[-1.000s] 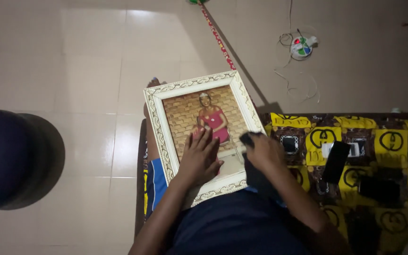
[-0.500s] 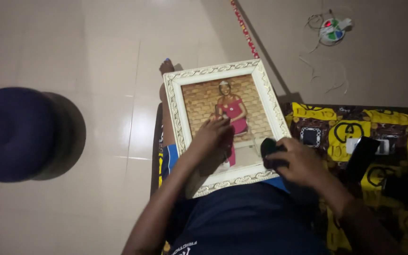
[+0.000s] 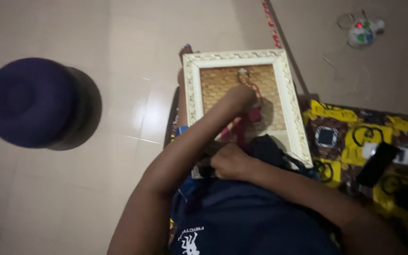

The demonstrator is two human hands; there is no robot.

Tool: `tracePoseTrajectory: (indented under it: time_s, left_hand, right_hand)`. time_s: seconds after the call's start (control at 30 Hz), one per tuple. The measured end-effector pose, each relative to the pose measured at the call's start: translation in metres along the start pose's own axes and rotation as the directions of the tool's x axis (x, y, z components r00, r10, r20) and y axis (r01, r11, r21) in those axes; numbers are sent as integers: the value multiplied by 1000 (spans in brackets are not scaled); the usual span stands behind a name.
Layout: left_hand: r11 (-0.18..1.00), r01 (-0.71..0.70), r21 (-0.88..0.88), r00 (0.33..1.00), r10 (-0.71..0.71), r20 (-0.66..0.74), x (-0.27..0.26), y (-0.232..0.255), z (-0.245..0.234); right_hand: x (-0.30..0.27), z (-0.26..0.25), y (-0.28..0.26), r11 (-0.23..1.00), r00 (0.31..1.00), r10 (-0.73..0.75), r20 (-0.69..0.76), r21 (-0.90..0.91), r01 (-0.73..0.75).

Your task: Cleaning a picture frame using a black cloth.

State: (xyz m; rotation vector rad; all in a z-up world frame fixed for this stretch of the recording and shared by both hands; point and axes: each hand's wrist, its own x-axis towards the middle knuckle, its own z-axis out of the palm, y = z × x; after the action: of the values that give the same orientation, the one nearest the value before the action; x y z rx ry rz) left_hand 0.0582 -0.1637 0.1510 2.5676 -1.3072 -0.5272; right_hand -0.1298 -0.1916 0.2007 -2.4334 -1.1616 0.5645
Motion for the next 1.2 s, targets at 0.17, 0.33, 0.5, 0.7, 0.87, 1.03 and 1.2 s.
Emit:
tracePoseTrajectory:
  time_s: [0.17, 0.33, 0.5, 0.7, 0.87, 1.03, 1.2]
  left_hand:
    - [996, 22, -91, 999, -18, 41, 13, -19, 11]
    - [973, 174, -152, 959, -132, 251, 3, -7, -53]
    - [965, 213, -156, 955, -171, 243, -21, 23, -67]
    - [932, 166, -323, 948, -241, -208, -85, 76, -79]
    - [910, -92, -405, 486, -314, -816, -130, 77, -44]
    - [929, -46, -368, 446, -311, -839, -131, 73, -38]
    - [905, 19, -425, 497, -377, -781, -128, 65, -43]
  right_hand:
    - [-14, -49, -10, 992, 998, -54, -32, 115, 58]
    - [5, -39, -2, 988, 956, 142, 255, -100, -121]
    - [48, -13, 35, 969, 881, 22, -473, -207, -136]
    - [94, -49, 70, 926, 886, 376, -270, 83, -368]
    - [98, -78, 79, 761, 734, -145, -664, -549, -346]
    - [172, -58, 149, 924, 738, 290, -609, -23, -383]
    - [158, -107, 136, 890, 755, 419, -503, 64, -452]
